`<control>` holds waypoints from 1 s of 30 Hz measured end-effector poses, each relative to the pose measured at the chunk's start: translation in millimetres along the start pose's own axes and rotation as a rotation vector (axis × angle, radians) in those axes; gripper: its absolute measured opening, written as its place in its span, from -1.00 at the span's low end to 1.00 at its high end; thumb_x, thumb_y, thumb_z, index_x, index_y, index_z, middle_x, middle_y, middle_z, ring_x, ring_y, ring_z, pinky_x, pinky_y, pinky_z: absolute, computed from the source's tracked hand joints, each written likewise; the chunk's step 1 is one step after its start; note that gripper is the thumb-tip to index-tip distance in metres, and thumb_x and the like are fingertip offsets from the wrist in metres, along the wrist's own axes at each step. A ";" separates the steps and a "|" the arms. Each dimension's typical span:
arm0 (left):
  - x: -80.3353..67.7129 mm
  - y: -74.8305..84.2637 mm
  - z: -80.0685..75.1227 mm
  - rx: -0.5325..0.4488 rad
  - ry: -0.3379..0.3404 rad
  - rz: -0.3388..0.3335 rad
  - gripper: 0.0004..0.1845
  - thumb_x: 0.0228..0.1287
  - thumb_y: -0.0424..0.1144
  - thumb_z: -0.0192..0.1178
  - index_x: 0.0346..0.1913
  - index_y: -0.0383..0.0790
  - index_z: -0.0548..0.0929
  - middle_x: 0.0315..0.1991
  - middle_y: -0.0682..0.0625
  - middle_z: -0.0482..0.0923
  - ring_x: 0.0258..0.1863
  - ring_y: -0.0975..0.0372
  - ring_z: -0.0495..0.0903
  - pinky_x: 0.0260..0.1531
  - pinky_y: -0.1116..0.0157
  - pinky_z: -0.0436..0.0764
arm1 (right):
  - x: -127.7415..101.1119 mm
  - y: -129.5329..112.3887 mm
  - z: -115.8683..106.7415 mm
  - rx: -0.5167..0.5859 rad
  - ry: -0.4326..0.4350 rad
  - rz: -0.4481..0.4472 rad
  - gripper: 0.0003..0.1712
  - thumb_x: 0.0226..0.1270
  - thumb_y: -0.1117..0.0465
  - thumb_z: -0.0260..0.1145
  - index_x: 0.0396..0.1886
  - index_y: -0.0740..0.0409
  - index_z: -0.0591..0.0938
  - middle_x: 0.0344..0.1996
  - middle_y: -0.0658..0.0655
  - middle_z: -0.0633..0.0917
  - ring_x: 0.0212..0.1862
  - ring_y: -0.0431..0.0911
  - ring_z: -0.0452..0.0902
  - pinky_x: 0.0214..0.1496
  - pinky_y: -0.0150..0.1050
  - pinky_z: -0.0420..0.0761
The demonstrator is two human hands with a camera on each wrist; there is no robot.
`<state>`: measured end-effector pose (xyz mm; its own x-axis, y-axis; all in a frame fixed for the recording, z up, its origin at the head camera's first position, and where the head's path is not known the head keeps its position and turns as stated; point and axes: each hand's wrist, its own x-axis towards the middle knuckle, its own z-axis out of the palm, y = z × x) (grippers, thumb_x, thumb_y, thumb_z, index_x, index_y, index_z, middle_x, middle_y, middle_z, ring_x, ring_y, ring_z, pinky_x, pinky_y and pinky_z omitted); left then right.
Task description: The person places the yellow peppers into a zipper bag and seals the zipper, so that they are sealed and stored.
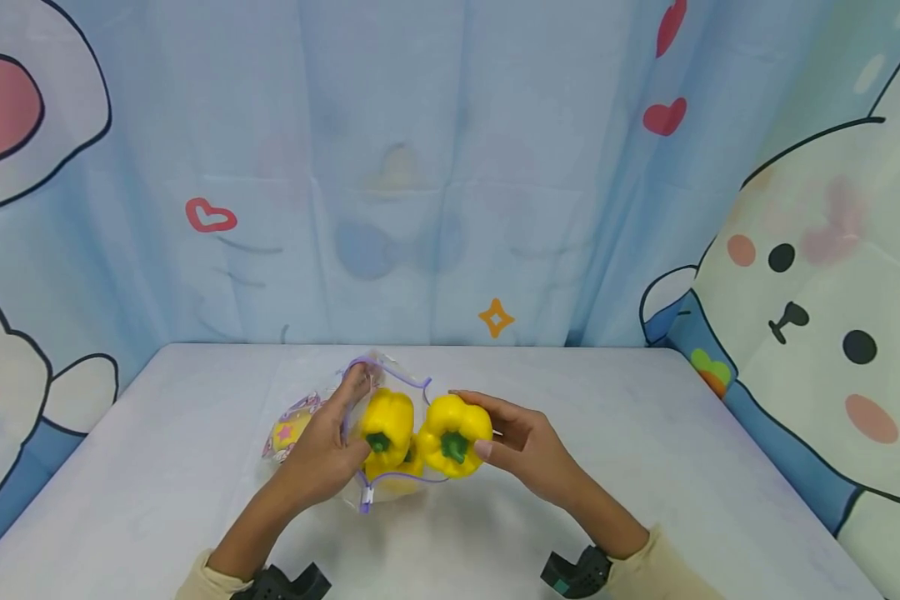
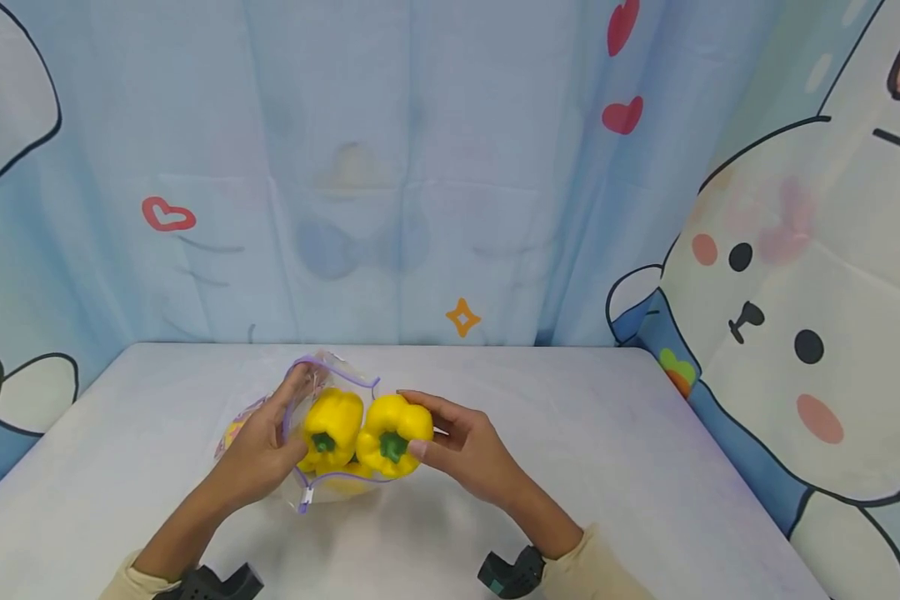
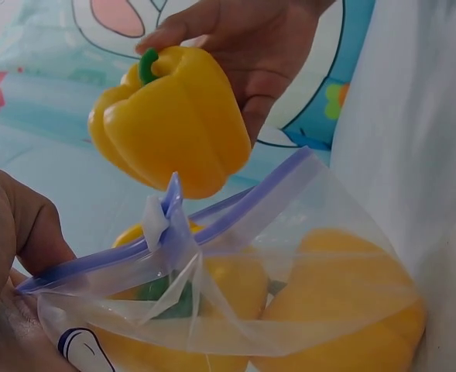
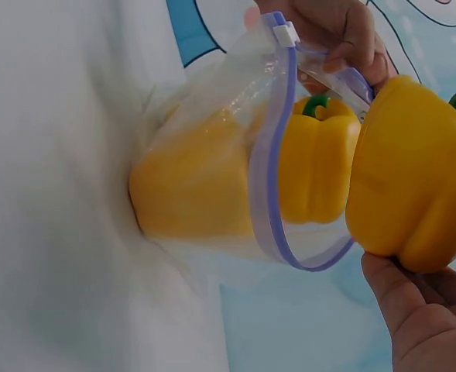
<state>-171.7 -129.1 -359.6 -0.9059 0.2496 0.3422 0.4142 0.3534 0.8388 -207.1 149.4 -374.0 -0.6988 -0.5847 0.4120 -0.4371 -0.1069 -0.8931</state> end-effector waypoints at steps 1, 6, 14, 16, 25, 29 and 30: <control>0.0 -0.1 0.0 0.000 0.000 0.000 -0.06 0.08 -0.56 0.01 0.55 -0.23 -0.12 0.49 -0.14 0.06 0.46 0.07 0.07 0.10 0.29 0.50 | 0.0 0.7 0.7 0.018 -0.015 -0.005 -0.42 0.39 0.38 0.17 0.39 0.32 0.35 0.34 0.30 0.39 0.23 0.04 0.46 0.14 -0.15 0.54; -0.3 0.0 0.4 0.009 0.000 0.008 -0.06 0.09 -0.56 0.01 0.55 -0.22 -0.12 0.49 -0.16 0.07 0.46 0.06 0.06 0.15 0.21 0.43 | 1.3 3.5 6.0 0.051 -0.055 -0.004 -0.41 0.39 0.34 0.19 0.39 0.30 0.36 0.34 0.25 0.40 0.24 0.06 0.44 0.15 -0.14 0.55; -0.7 -0.3 1.3 0.006 -0.010 0.022 -0.06 0.08 -0.57 0.00 0.55 -0.26 -0.13 0.48 -0.17 0.06 0.47 0.05 0.03 0.34 0.01 0.17 | 4.8 9.1 13.0 0.086 -0.090 -0.005 -0.42 0.43 0.31 0.16 0.41 0.30 0.33 0.37 0.26 0.37 0.26 0.08 0.41 0.14 -0.12 0.55; -0.6 -0.1 1.6 0.007 -0.011 0.030 -0.07 0.08 -0.57 0.00 0.55 -0.26 -0.12 0.49 -0.17 0.06 0.46 0.06 0.04 0.32 0.06 0.25 | 5.3 10.2 13.8 0.080 -0.084 -0.002 -0.42 0.44 0.30 0.15 0.41 0.30 0.32 0.37 0.27 0.36 0.26 0.07 0.42 0.13 -0.13 0.56; -0.6 3.0 4.8 0.073 0.008 0.066 -0.04 0.06 -0.58 0.04 0.55 -0.27 -0.11 0.48 -0.11 0.08 0.44 0.08 0.11 0.33 0.15 0.22 | 7.1 11.8 19.0 0.012 -0.056 -0.001 -0.43 0.46 0.24 0.14 0.41 0.28 0.34 0.32 0.25 0.42 0.20 0.06 0.47 0.18 -0.18 0.52; -1.3 3.8 6.1 0.087 0.013 0.071 -0.04 0.05 -0.57 0.04 0.55 -0.26 -0.10 0.49 -0.09 0.07 0.44 0.09 0.13 0.36 0.07 0.06 | 8.8 12.7 21.9 0.020 -0.070 -0.011 -0.42 0.48 0.21 0.13 0.42 0.28 0.31 0.33 0.25 0.40 0.20 0.05 0.46 0.17 -0.16 0.53; -1.5 3.9 6.3 0.088 0.011 0.076 -0.04 0.05 -0.58 0.03 0.55 -0.26 -0.10 0.49 -0.09 0.06 0.44 0.08 0.13 0.36 0.07 0.07 | 9.2 12.4 22.8 0.022 -0.072 -0.011 -0.42 0.49 0.20 0.13 0.42 0.29 0.31 0.34 0.26 0.40 0.20 0.05 0.47 0.16 -0.16 0.54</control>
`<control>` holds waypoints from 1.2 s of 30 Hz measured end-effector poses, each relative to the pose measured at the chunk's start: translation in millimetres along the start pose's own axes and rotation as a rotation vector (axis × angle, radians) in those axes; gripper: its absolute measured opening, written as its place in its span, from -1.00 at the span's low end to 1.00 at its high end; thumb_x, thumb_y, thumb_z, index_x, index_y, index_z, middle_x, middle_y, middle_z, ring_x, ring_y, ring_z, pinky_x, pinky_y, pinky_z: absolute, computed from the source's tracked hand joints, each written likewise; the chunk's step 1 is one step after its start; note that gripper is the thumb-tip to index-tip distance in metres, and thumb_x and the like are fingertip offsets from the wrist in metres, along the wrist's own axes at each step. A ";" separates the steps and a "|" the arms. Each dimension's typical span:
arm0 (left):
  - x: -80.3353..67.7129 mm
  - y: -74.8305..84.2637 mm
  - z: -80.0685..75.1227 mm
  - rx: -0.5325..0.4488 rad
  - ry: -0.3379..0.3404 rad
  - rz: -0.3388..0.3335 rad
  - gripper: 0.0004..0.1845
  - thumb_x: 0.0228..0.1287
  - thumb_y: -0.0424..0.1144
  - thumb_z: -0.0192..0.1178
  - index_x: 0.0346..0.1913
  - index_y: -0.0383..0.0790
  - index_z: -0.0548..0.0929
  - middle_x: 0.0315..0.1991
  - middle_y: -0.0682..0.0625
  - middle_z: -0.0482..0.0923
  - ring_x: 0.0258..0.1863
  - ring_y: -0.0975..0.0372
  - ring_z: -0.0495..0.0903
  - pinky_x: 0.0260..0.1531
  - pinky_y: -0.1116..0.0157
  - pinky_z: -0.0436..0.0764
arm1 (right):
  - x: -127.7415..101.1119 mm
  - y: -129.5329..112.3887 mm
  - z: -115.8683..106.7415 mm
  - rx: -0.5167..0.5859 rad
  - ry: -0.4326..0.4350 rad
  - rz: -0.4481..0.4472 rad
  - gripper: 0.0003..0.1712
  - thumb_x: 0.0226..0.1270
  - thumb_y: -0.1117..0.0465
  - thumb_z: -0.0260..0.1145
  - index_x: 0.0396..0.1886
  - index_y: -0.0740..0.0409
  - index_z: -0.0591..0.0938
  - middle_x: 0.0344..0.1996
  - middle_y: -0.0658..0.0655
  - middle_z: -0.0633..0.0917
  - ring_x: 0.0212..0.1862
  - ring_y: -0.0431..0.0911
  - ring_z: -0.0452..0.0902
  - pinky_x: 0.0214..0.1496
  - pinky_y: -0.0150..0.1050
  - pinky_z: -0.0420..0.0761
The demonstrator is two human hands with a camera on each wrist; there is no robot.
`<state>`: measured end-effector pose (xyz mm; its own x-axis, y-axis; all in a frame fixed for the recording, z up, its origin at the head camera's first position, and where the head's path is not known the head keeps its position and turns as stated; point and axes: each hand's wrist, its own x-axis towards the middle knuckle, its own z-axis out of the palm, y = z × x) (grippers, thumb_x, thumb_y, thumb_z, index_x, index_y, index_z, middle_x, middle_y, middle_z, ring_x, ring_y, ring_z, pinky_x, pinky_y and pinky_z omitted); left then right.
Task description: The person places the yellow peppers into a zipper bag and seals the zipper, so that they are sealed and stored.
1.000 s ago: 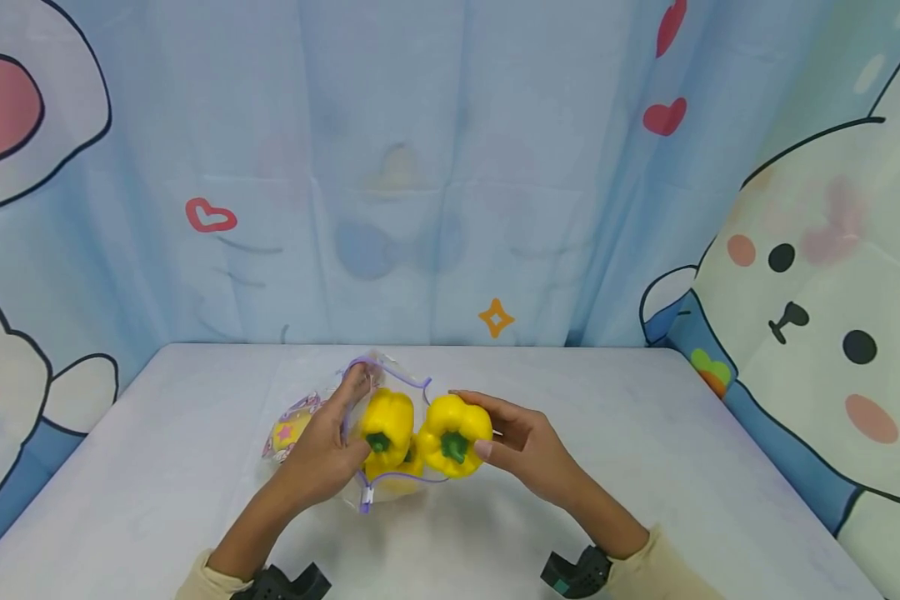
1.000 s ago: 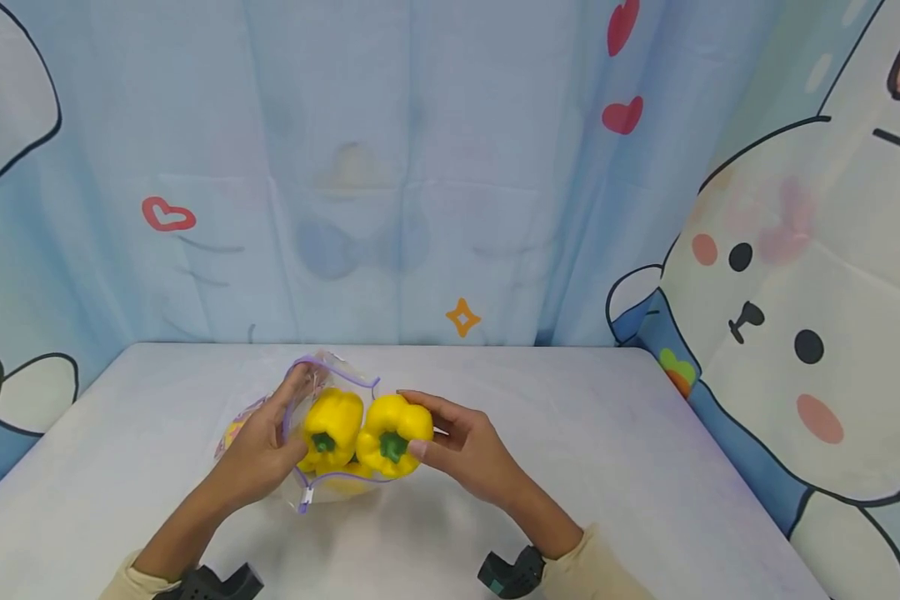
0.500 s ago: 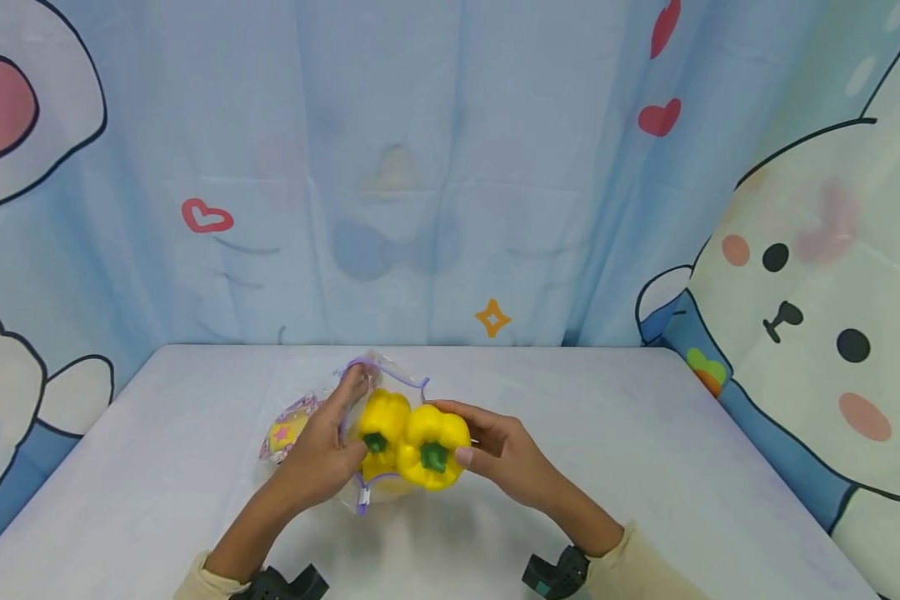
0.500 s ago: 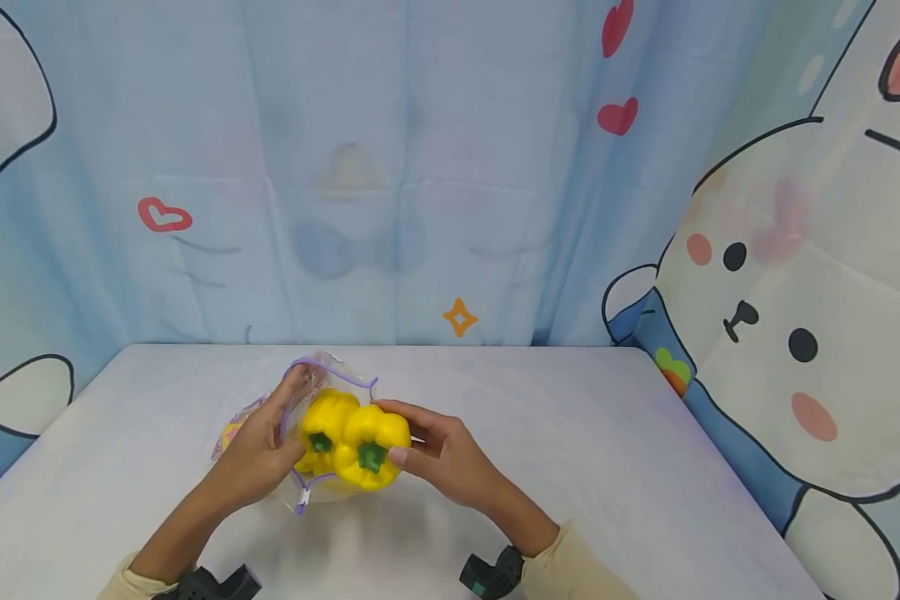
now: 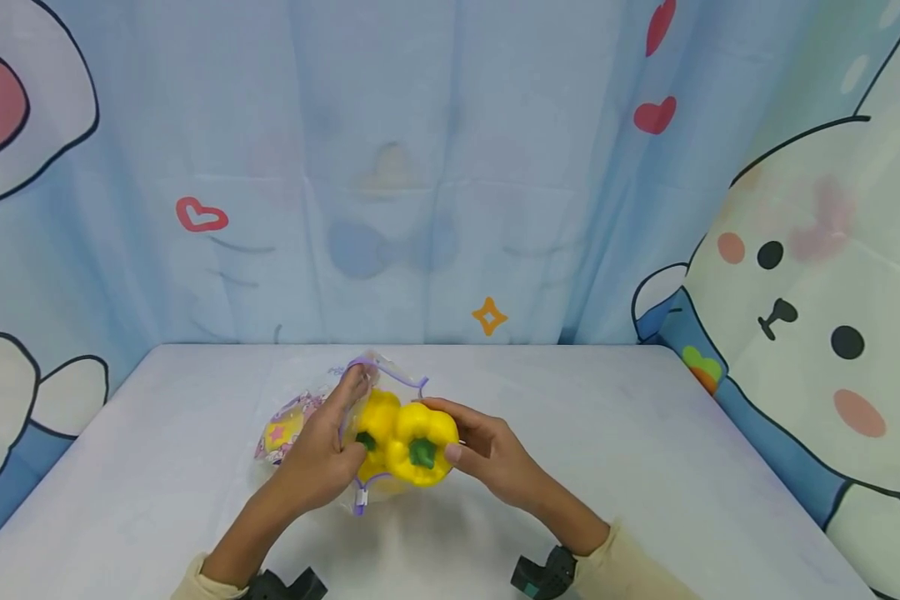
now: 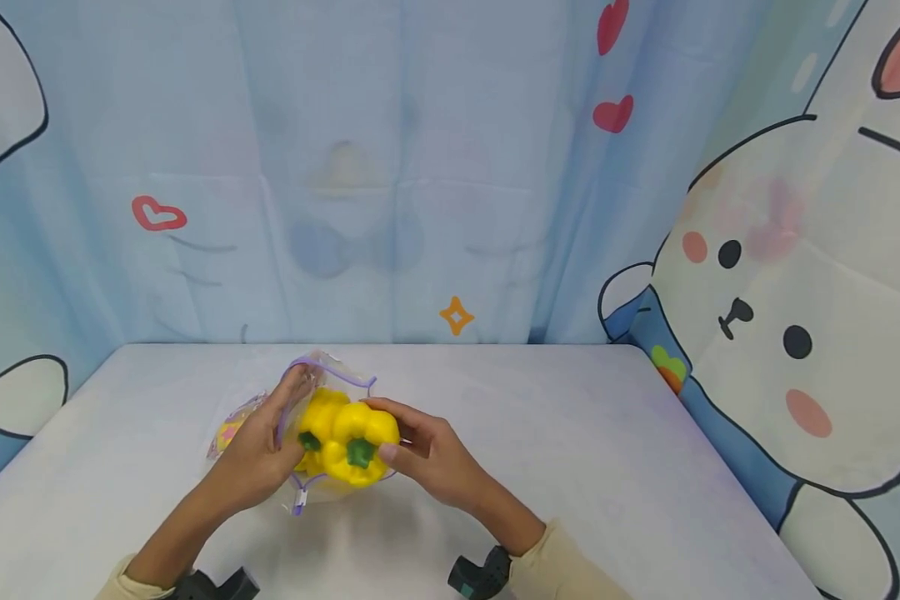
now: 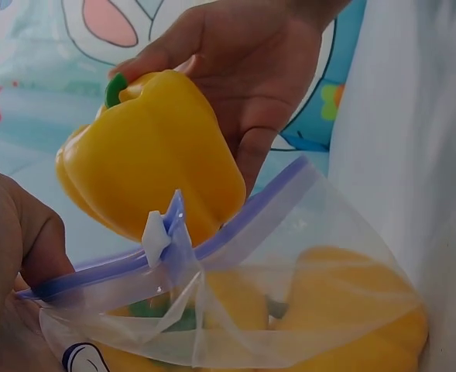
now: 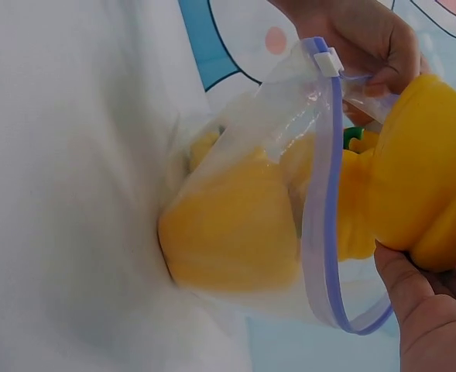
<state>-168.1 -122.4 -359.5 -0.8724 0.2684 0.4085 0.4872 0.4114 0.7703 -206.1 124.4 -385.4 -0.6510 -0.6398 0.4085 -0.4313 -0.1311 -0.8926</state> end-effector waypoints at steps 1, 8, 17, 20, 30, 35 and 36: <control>-0.2 0.3 0.0 0.000 -0.001 0.004 -0.05 0.04 -0.58 0.03 0.55 -0.27 -0.10 0.49 -0.10 0.06 0.44 0.08 0.13 0.36 0.07 0.06 | 0.5 -0.4 1.0 0.004 -0.001 0.002 -0.42 0.49 0.19 0.13 0.43 0.28 0.31 0.34 0.25 0.40 0.21 0.05 0.47 0.15 -0.15 0.54; 0.3 1.2 0.8 -0.027 -0.014 0.017 -0.07 0.06 -0.60 0.01 0.54 -0.30 -0.10 0.50 -0.09 0.03 0.45 0.07 0.10 0.36 0.08 0.05 | 5.8 -0.8 9.8 -0.013 -0.015 -0.011 -0.40 0.48 0.21 0.14 0.44 0.25 0.28 0.37 0.21 0.36 0.26 0.06 0.42 0.19 -0.10 0.51; 0.8 1.9 3.6 -0.031 -0.026 0.034 -0.09 0.05 -0.62 0.01 0.52 -0.37 -0.07 0.51 -0.09 -0.01 0.44 0.06 0.08 0.33 0.19 0.05 | 7.9 7.9 13.6 -0.033 0.000 0.015 -0.44 0.51 0.27 0.06 0.45 0.25 0.27 0.35 0.20 0.38 0.24 0.04 0.44 0.16 -0.17 0.53; 1.4 1.7 2.5 -0.035 -0.027 0.041 -0.08 0.04 -0.62 0.00 0.53 -0.34 -0.08 0.51 -0.09 -0.02 0.45 0.07 0.08 0.34 0.20 0.05 | 9.6 8.3 14.3 -0.034 0.009 0.025 -0.44 0.51 0.27 0.06 0.45 0.24 0.27 0.36 0.19 0.37 0.24 0.03 0.42 0.17 -0.18 0.53; 0.2 0.1 0.8 -0.025 -0.015 0.041 -0.07 0.04 -0.63 0.02 0.53 -0.33 -0.07 0.51 -0.09 0.00 0.45 0.07 0.09 0.34 0.21 0.05 | 14.5 11.2 17.6 -0.052 0.003 0.095 -0.42 0.55 0.16 0.02 0.48 0.22 0.23 0.37 0.20 0.36 0.25 0.05 0.41 0.21 -0.21 0.49; -0.3 -0.4 1.6 -0.006 -0.010 0.033 -0.06 0.03 -0.64 0.03 0.53 -0.33 -0.05 0.51 -0.07 0.02 0.44 0.09 0.10 0.34 0.24 0.03 | 15.9 9.2 18.9 -0.036 0.052 0.158 -0.40 0.58 0.09 -0.06 0.49 0.23 0.19 0.38 0.20 0.34 0.31 0.03 0.36 0.22 -0.21 0.47; -0.2 -0.1 1.4 -0.005 -0.012 0.033 -0.06 0.03 -0.64 0.04 0.53 -0.32 -0.05 0.51 -0.06 0.02 0.45 0.09 0.09 0.34 0.24 0.02 | 16.5 8.8 19.0 -0.023 0.057 0.163 -0.40 0.59 0.08 -0.06 0.49 0.24 0.19 0.39 0.21 0.33 0.32 0.04 0.35 0.23 -0.20 0.46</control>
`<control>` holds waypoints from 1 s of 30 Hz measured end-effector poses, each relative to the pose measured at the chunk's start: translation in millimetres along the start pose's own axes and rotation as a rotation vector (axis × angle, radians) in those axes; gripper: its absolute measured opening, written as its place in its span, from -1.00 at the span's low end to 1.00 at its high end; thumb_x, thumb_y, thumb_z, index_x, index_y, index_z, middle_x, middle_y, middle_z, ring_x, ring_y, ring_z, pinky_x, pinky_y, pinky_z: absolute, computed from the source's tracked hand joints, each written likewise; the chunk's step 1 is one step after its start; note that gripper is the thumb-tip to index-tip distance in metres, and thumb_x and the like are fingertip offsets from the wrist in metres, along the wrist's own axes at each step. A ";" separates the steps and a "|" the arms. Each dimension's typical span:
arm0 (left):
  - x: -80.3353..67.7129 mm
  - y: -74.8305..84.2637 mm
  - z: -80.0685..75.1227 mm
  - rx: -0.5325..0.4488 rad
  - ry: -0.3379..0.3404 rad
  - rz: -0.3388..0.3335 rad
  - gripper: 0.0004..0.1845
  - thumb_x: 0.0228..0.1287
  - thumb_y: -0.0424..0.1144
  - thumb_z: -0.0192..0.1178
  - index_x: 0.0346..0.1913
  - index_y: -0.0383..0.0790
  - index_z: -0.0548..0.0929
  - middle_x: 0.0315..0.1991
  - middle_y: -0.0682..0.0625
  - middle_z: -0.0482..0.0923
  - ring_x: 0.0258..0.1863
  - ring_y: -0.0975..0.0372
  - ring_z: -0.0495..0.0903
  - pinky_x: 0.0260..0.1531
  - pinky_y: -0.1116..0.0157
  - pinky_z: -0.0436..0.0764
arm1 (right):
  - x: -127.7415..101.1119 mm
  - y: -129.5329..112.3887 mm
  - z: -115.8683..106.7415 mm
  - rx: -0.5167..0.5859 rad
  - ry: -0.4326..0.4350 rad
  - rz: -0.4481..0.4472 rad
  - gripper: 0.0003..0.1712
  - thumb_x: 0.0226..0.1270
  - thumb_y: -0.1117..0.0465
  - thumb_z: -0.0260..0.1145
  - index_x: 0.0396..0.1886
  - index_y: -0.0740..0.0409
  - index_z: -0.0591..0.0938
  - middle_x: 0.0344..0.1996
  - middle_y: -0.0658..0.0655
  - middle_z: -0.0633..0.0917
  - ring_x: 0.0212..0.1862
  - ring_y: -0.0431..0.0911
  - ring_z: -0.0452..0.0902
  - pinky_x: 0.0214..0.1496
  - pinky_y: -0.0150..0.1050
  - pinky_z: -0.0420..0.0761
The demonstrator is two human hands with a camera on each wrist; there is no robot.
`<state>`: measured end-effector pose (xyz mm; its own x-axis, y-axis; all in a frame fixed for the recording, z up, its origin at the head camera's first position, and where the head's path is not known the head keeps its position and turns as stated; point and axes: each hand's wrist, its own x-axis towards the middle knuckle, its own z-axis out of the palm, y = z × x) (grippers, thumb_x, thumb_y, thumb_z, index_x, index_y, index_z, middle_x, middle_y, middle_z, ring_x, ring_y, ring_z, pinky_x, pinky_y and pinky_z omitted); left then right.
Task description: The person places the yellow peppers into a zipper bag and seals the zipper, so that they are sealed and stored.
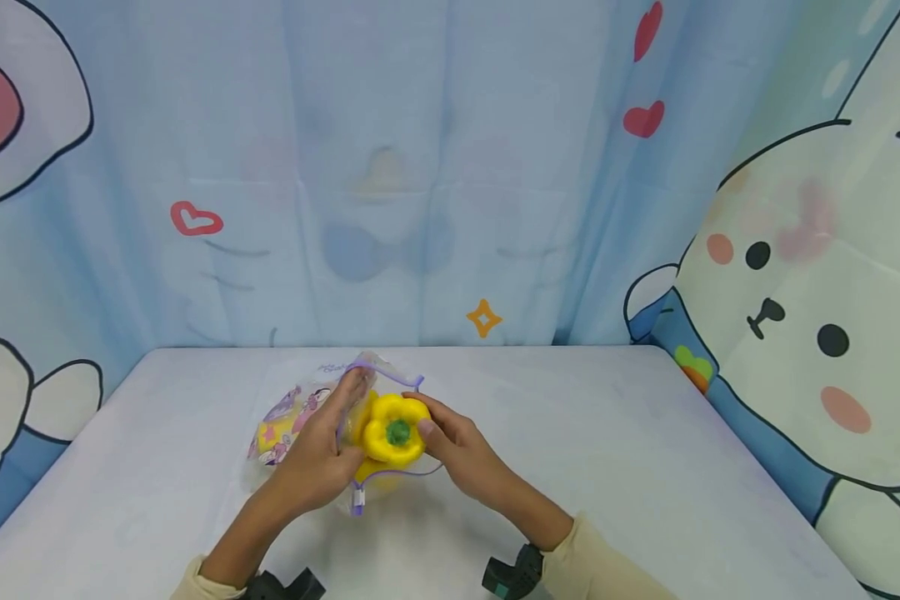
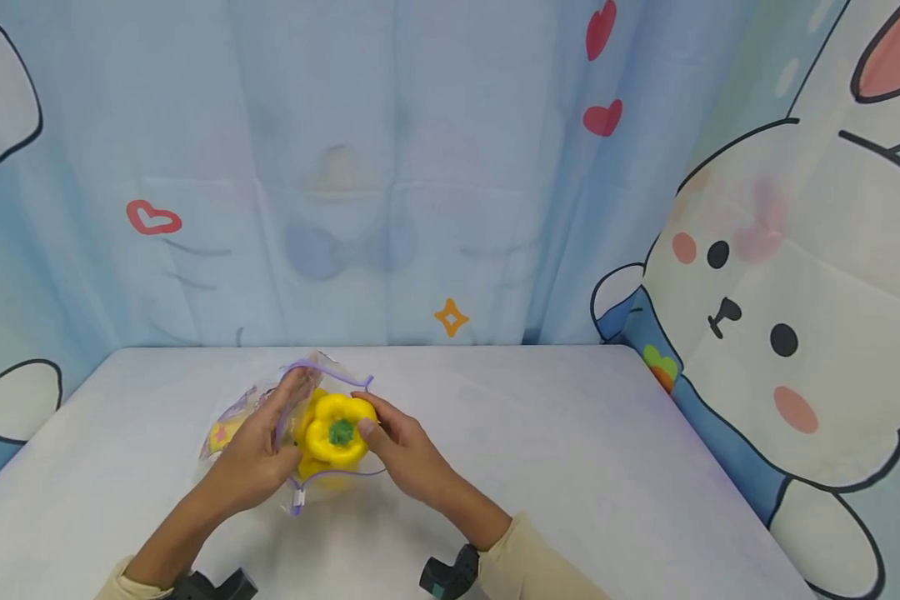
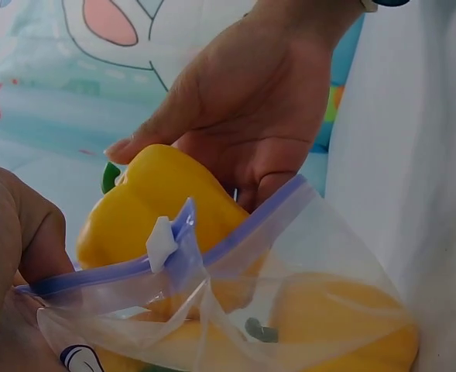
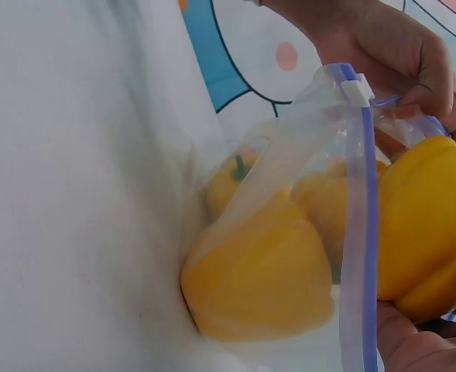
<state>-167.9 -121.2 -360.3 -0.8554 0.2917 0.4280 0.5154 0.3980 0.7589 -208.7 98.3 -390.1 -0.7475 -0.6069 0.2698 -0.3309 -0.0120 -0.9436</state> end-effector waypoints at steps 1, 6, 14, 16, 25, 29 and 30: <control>0.2 0.1 -0.1 -0.002 -0.003 0.000 -0.06 0.03 -0.64 0.04 0.53 -0.31 -0.05 0.51 -0.06 0.02 0.45 0.10 0.09 0.34 0.24 0.02 | 0.5 -0.3 0.1 0.016 0.002 0.004 -0.40 0.58 0.08 -0.06 0.49 0.25 0.18 0.39 0.22 0.33 0.33 0.05 0.34 0.23 -0.19 0.45; 0.8 0.0 -2.9 -0.005 -0.008 0.012 -0.06 0.04 -0.63 0.05 0.53 -0.30 -0.04 0.51 -0.09 0.03 0.45 0.06 0.09 0.34 0.17 0.05 | 0.7 -1.4 1.2 -0.018 0.008 0.009 -0.40 0.56 0.11 0.01 0.47 0.28 0.22 0.36 0.22 0.37 0.30 0.04 0.36 0.24 -0.23 0.45; 1.4 -1.6 -5.2 0.007 -0.016 0.005 -0.07 0.05 -0.64 0.05 0.53 -0.32 -0.04 0.51 -0.11 0.02 0.46 0.05 0.07 0.33 0.17 0.08 | -0.7 0.9 4.6 -0.073 0.034 0.029 -0.44 0.53 0.14 0.07 0.44 0.20 0.30 0.31 0.20 0.43 0.22 0.01 0.45 0.19 -0.28 0.49; 1.5 -1.6 -5.9 0.011 -0.017 0.009 -0.07 0.05 -0.64 0.04 0.53 -0.34 -0.05 0.51 -0.12 0.01 0.46 0.04 0.06 0.33 0.18 0.07 | 0.5 0.8 6.0 -0.073 0.036 0.026 -0.43 0.53 0.14 0.07 0.44 0.22 0.30 0.30 0.22 0.43 0.21 0.03 0.45 0.18 -0.27 0.50; 0.6 0.9 -5.1 0.031 -0.006 0.015 -0.08 0.05 -0.64 0.02 0.53 -0.33 -0.06 0.50 -0.11 0.05 0.46 0.03 0.06 0.27 0.25 0.29 | 6.3 -1.7 16.8 -0.085 0.019 0.013 -0.38 0.52 0.10 0.08 0.48 0.20 0.23 0.31 0.22 0.42 0.21 0.00 0.45 0.20 -0.28 0.48; -0.2 2.9 -2.1 0.035 -0.021 0.029 -0.08 0.06 -0.63 0.03 0.53 -0.33 -0.05 0.50 -0.10 0.05 0.46 0.06 0.07 0.20 0.27 0.39 | 8.0 -1.4 19.5 -0.101 0.011 0.013 -0.32 0.50 0.10 0.10 0.50 0.21 0.16 0.34 0.20 0.38 0.26 -0.04 0.41 0.23 -0.28 0.45; -0.2 3.2 -1.4 0.034 -0.026 0.034 -0.08 0.06 -0.63 0.03 0.53 -0.33 -0.04 0.50 -0.10 0.05 0.45 0.06 0.07 0.19 0.25 0.41 | 8.2 -1.7 20.2 -0.109 0.013 0.017 -0.30 0.50 0.09 0.10 0.51 0.20 0.15 0.36 0.18 0.37 0.27 -0.05 0.40 0.23 -0.29 0.45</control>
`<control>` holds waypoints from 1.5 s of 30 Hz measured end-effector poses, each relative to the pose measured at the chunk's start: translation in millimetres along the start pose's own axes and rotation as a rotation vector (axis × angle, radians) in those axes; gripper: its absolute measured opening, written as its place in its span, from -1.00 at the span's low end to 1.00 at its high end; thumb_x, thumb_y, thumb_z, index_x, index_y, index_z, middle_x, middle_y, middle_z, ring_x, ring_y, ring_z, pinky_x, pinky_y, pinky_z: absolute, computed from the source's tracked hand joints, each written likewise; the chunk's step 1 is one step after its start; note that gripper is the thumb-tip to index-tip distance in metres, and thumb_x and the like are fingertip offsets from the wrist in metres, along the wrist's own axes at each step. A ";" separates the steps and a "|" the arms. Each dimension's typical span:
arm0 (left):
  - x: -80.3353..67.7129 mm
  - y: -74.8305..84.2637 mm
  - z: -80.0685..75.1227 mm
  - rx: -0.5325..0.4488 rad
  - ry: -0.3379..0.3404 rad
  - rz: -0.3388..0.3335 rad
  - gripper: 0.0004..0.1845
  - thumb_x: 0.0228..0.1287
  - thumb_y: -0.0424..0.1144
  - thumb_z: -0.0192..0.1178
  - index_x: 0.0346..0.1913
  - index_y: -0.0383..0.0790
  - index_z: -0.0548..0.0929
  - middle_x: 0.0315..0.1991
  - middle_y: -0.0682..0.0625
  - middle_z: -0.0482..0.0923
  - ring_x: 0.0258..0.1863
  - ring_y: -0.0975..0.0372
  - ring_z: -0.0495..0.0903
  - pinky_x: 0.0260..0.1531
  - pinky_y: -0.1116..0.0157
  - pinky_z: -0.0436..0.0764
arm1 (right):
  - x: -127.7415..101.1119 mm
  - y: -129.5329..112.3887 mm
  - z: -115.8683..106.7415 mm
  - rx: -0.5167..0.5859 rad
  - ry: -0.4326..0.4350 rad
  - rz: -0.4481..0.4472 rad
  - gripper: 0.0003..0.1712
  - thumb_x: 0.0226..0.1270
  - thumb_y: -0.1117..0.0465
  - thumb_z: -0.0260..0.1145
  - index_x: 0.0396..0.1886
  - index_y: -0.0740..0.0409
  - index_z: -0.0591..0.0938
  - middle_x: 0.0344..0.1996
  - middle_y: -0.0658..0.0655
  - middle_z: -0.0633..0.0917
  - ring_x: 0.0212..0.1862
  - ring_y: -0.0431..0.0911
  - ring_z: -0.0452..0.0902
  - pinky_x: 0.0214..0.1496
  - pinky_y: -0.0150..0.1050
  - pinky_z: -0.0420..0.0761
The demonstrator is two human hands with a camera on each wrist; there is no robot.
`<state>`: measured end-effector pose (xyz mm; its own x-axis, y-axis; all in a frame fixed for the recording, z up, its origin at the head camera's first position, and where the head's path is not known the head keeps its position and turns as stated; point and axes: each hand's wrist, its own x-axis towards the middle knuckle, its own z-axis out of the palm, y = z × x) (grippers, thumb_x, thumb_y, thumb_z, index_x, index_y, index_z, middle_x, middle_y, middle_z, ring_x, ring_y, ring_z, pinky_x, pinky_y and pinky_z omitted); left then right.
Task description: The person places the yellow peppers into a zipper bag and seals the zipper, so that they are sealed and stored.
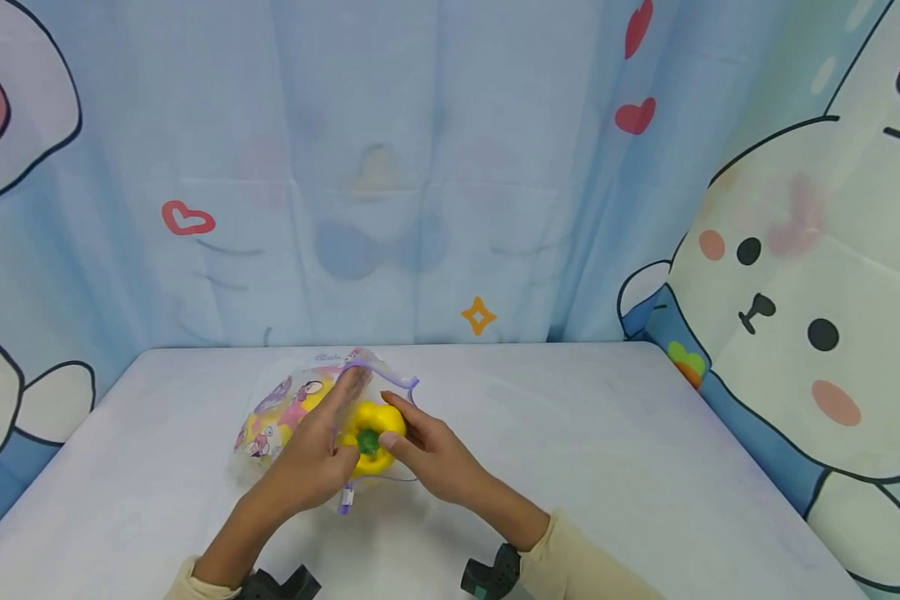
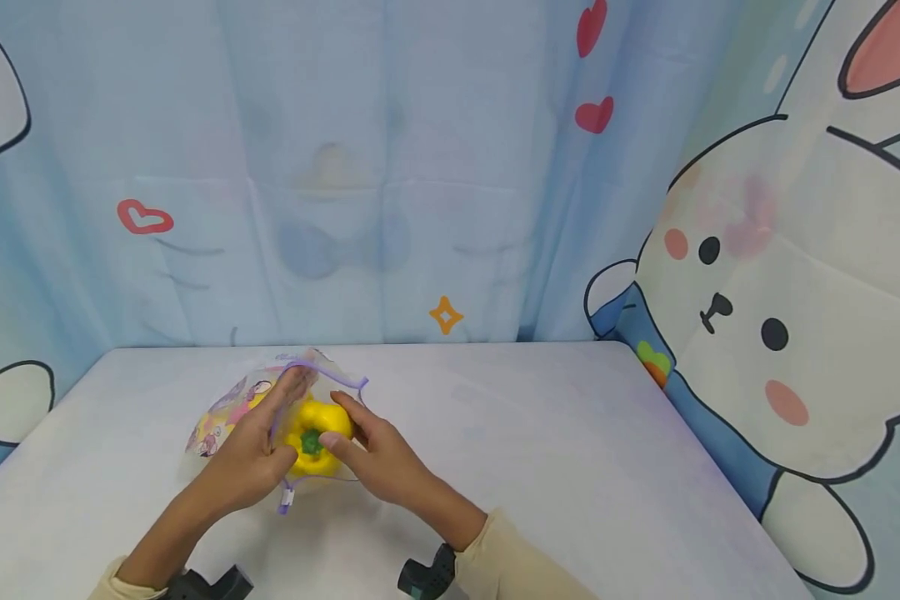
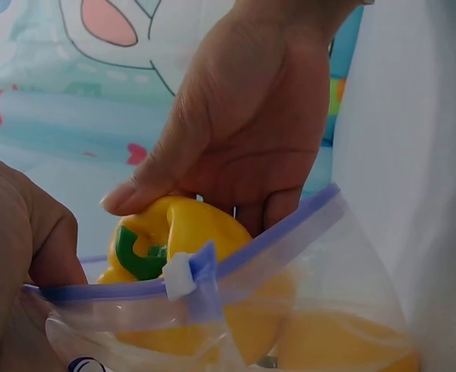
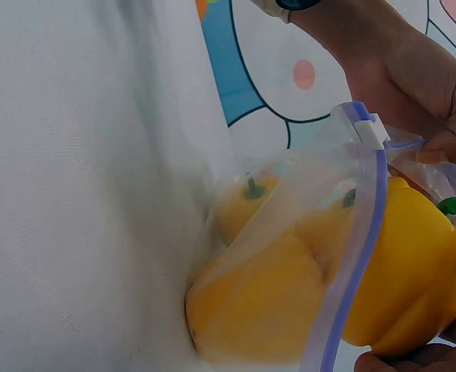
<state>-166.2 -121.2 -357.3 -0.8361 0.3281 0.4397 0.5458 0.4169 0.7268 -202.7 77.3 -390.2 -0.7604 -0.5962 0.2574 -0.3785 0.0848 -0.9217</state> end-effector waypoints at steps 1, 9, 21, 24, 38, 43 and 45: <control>0.1 0.1 0.3 0.001 -0.002 0.004 -0.08 0.06 -0.63 0.03 0.53 -0.32 -0.04 0.50 -0.10 0.05 0.45 0.06 0.08 0.23 0.24 0.35 | 0.5 -0.5 0.8 -0.007 0.002 0.005 -0.29 0.50 0.08 0.11 0.52 0.19 0.13 0.37 0.16 0.35 0.28 -0.07 0.39 0.23 -0.29 0.44; 0.4 -1.3 -0.7 0.017 -0.001 0.001 -0.07 0.04 -0.64 0.04 0.53 -0.31 -0.04 0.50 -0.11 0.06 0.45 0.06 0.09 0.29 0.16 0.20 | 5.8 -1.1 6.9 -0.075 0.025 -0.014 -0.24 0.50 0.06 0.09 0.53 0.25 0.05 0.46 0.18 0.21 0.35 -0.09 0.32 0.26 -0.30 0.39; 0.5 -7.3 -6.8 -0.046 0.016 -0.012 -0.07 0.05 -0.64 -0.01 0.53 -0.36 -0.10 0.49 -0.18 0.05 0.44 -0.01 0.09 0.02 0.26 0.57 | 0.5 -11.4 2.2 -0.107 -0.113 0.016 -0.24 0.57 0.11 -0.03 0.55 0.18 -0.17 0.53 0.02 -0.25 0.50 -0.20 -0.40 0.46 -0.19 -0.06; 0.3 -7.4 -9.0 -0.045 0.014 -0.022 -0.08 0.07 -0.63 0.01 0.53 -0.36 -0.11 0.49 -0.17 0.04 0.44 0.00 0.08 0.19 0.18 0.35 | 0.8 -10.5 0.6 -0.133 -0.041 -0.054 -0.28 0.50 0.20 0.10 0.51 0.28 0.03 0.52 0.06 -0.04 0.50 -0.17 -0.19 0.41 -0.20 0.12; 2.0 -7.9 -6.5 -0.036 0.046 -0.020 -0.10 0.06 -0.64 0.02 0.52 -0.38 -0.05 0.48 -0.14 0.07 0.45 0.02 0.03 0.16 0.22 0.37 | 6.9 2.2 12.2 -0.177 0.259 -0.292 -0.42 0.23 0.39 0.33 0.26 0.40 0.46 0.33 0.18 0.41 0.37 -0.02 0.29 0.21 -0.20 0.44; 1.9 -9.7 -8.3 -0.062 0.038 -0.041 -0.09 0.08 -0.65 -0.01 0.53 -0.34 -0.08 0.49 -0.16 0.05 0.46 0.00 0.03 -0.25 0.37 0.66 | 7.0 3.1 13.8 -0.213 0.317 -0.361 -0.47 0.16 0.41 0.38 0.16 0.43 0.54 0.24 0.23 0.51 0.30 0.06 0.39 0.14 -0.17 0.51; 1.6 -10.0 -9.7 -0.066 0.032 -0.052 -0.09 0.09 -0.64 -0.02 0.54 -0.32 -0.09 0.49 -0.17 0.04 0.46 -0.01 0.03 -0.30 0.40 0.65 | 7.1 2.6 13.2 -0.275 0.342 -0.392 -0.50 0.14 0.38 0.40 0.12 0.41 0.59 0.19 0.22 0.56 0.25 0.04 0.46 0.10 -0.23 0.54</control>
<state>-173.6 -133.1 -358.7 -0.8650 0.2799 0.4164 0.4979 0.3755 0.7818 -202.1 62.7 -394.5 -0.6459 -0.3371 0.6850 -0.7540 0.1408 -0.6416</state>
